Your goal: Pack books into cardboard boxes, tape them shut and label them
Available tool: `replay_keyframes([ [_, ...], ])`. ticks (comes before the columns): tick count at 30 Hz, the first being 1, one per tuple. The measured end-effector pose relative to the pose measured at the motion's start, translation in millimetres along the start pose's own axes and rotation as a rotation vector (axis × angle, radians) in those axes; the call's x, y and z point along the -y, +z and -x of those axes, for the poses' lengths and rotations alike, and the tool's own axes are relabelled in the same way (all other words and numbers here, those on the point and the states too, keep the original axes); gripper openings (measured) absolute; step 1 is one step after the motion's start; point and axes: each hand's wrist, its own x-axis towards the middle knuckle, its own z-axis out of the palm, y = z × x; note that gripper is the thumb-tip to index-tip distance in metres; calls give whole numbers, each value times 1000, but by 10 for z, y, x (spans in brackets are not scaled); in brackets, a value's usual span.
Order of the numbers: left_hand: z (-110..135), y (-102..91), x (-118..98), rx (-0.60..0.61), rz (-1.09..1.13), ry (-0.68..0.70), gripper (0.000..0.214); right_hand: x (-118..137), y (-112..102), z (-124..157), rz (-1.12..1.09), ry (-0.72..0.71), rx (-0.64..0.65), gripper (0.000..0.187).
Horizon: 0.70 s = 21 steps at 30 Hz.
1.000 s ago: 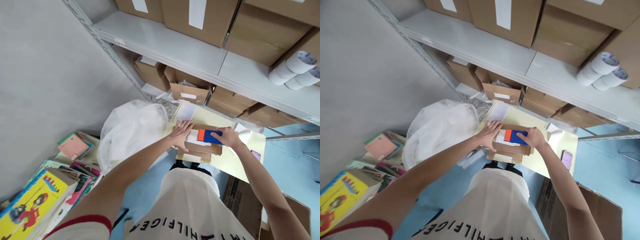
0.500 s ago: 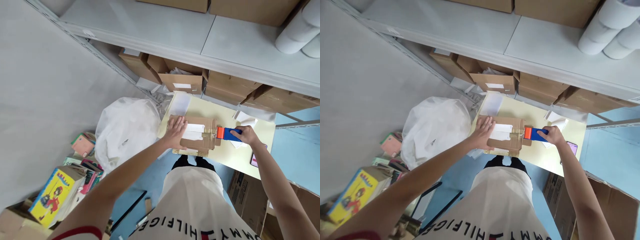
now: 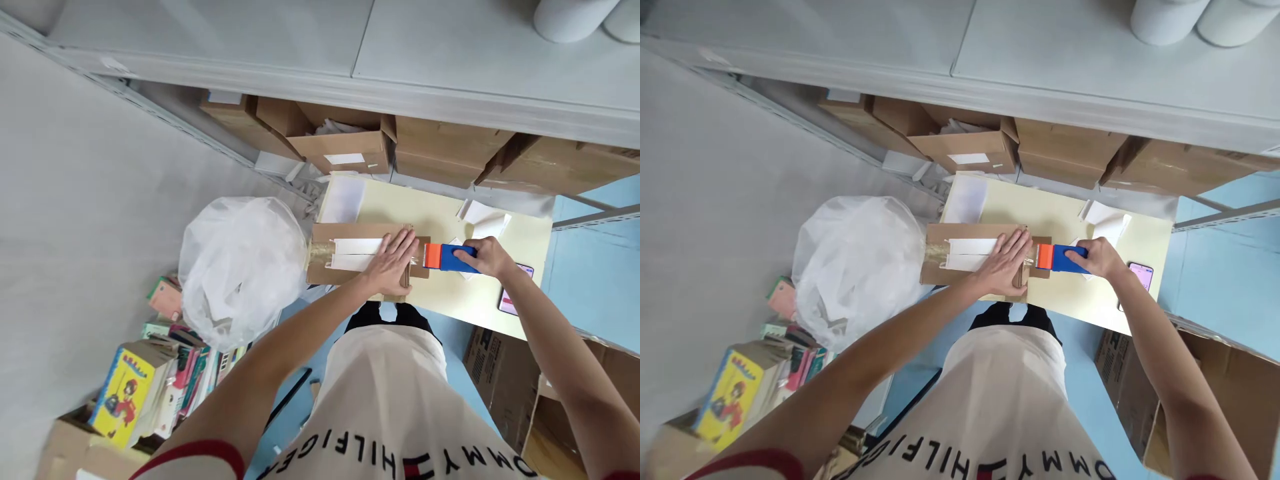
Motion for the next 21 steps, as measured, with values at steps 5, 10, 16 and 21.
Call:
replay_keyframes([
  [5, 12, -17, -74, 14, -69, 23, 94, 186, -60, 78, 344, 188, 28, 63],
  [10, -62, -67, -221, 13, -139, -13, 70, 1058, 258, -143, 424, 218, 33, 44],
  [16, -107, -58, -274, 16, -51, -57, 97, 1076, 432, -12, 470, 275, 51, 34],
  [21, 319, -38, 33, -123, 98, -111, 98, 416, 888, 526, 371, 459, -213, 38],
])
